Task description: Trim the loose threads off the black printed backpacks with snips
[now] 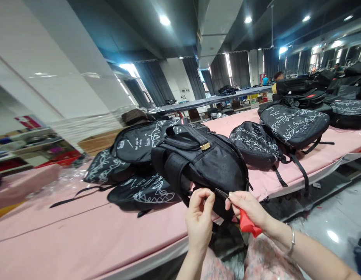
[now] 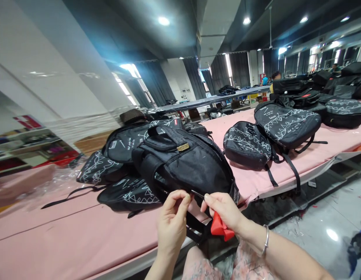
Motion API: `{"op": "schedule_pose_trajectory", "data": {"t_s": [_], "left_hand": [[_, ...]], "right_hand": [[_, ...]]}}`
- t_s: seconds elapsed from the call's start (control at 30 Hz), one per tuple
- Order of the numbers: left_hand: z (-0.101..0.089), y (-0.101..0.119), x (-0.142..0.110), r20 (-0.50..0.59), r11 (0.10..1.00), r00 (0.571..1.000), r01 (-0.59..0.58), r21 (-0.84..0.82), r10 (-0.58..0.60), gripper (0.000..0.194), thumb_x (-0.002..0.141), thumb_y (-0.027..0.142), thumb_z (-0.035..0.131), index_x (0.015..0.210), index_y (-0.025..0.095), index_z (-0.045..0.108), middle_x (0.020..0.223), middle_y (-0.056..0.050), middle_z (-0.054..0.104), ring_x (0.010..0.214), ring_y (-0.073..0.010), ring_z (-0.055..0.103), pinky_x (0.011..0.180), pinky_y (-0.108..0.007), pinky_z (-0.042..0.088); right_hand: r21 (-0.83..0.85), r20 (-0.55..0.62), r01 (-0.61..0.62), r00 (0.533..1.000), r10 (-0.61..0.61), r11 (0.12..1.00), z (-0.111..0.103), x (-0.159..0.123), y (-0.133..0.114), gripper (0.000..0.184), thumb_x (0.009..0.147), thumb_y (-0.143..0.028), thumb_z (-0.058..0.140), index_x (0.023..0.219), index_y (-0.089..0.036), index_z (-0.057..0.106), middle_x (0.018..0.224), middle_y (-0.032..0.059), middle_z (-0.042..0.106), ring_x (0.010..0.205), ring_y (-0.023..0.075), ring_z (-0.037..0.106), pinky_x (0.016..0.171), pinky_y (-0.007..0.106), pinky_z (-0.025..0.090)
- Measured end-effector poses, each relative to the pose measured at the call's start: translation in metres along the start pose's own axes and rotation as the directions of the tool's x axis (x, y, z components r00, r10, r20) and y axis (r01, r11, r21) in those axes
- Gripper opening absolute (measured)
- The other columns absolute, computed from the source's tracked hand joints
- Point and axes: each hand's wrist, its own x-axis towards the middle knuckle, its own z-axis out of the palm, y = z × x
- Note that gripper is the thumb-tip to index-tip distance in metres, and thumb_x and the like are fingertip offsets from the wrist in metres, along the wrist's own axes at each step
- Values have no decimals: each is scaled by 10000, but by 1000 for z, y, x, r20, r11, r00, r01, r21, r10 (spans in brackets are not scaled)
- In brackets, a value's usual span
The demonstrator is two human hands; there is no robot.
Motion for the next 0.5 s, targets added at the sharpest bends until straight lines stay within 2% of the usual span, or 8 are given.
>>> {"op": "schedule_pose_trajectory", "data": {"t_s": [0.2,0.37,0.43,0.5], "left_hand": [[1,0,0,10,997,997,-71,44,71,97,802,282,558,745,205,548,775,-9,511,753,-143,506,737,-275,438],[1,0,-3,10,995,997,-81,52,81,113,807,295,550,739,205,540,775,-12,516,751,-151,517,710,-278,451],[-4,4,-4,52,994,994,-101,40,99,97,825,273,529,756,206,543,774,-13,536,749,-154,533,701,-281,458],[-13,12,1,137,972,967,-226,57,217,156,867,232,451,748,210,550,756,-15,560,755,-159,548,716,-297,460]], "right_hand": [[12,8,23,1000,-23,1000,-3,3,3,485,776,-600,545,685,-127,597,421,-78,371,371,36,262,403,200,184],[21,22,14,1000,-14,1000,-3,3,1,468,758,-595,573,660,-137,582,431,-84,347,389,40,241,410,202,189],[42,54,11,998,-13,999,-3,0,-2,459,760,-585,579,656,-138,573,419,-91,323,384,40,225,410,207,179],[56,73,32,997,-36,998,-2,-3,-6,451,771,-576,572,664,-138,569,415,-92,315,383,41,224,411,215,168]]}}
